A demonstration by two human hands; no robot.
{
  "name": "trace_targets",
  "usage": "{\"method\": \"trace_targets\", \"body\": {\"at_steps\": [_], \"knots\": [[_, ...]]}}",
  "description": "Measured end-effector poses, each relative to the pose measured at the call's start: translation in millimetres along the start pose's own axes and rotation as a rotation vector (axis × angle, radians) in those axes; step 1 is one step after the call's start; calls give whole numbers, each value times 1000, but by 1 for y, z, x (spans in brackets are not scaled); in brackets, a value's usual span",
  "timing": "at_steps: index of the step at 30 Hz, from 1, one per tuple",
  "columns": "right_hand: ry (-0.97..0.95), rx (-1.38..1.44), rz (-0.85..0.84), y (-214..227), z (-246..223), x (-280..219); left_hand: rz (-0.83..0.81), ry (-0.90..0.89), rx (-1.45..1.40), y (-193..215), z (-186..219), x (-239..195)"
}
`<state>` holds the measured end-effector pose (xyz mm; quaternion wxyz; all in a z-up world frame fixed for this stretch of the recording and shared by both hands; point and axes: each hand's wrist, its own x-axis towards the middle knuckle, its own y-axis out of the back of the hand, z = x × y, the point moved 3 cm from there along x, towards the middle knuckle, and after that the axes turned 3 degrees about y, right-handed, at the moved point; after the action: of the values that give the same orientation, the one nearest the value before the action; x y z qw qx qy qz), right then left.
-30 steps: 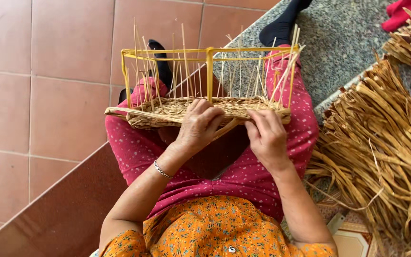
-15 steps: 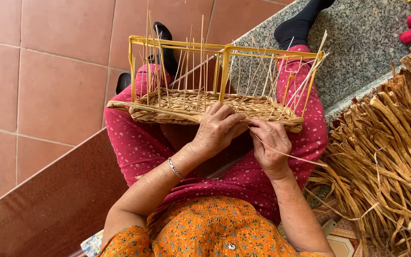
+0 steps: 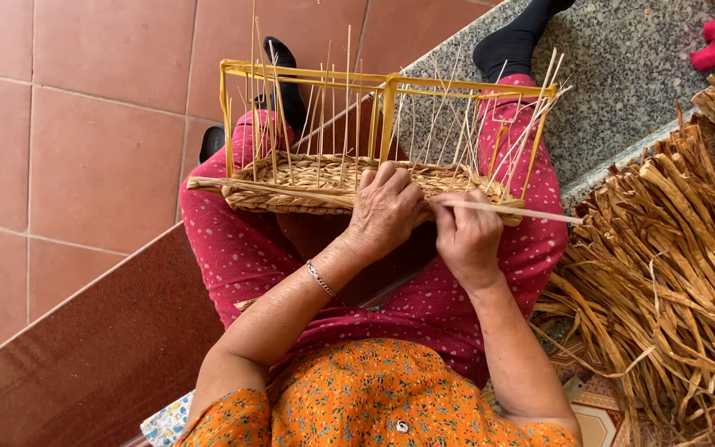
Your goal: The person weaves dried plant fibers into a rectangular basket frame, threading strands through vertical supports and tightening the weave. The person occasionally uses scissors to trim excess fiber.
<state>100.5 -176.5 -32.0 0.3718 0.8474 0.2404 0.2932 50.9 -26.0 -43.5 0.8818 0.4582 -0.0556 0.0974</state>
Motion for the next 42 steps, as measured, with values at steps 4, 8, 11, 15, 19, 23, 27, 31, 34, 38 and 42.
{"method": "trace_targets", "body": {"at_steps": [4,8,11,15,19,23,27,31,34,38,42], "knots": [[-106,-31,-29,-9,9,13,92,-31,16,22,4,-13],[-119,-15,6,-12,9,13,0,1,110,39,0,-54],[-25,-48,-39,-23,1,19,-298,72,249,36,-9,-75],[90,7,-139,-21,-11,24,-760,329,228,40,-23,-84],[47,246,-276,8,-12,32,-534,227,273,77,-33,-52],[124,202,-267,14,-25,33,-38,30,449,99,-20,-9],[-104,218,-230,2,-21,36,357,-294,649,95,17,-16],[-227,343,-282,2,-11,30,-53,-316,223,64,14,-21],[-122,353,-273,6,-10,27,-545,151,237,9,-24,18],[-118,322,-271,4,-5,24,-300,99,21,-19,-38,38],[-164,389,-254,-5,-3,26,-209,452,-513,5,-51,0]]}}
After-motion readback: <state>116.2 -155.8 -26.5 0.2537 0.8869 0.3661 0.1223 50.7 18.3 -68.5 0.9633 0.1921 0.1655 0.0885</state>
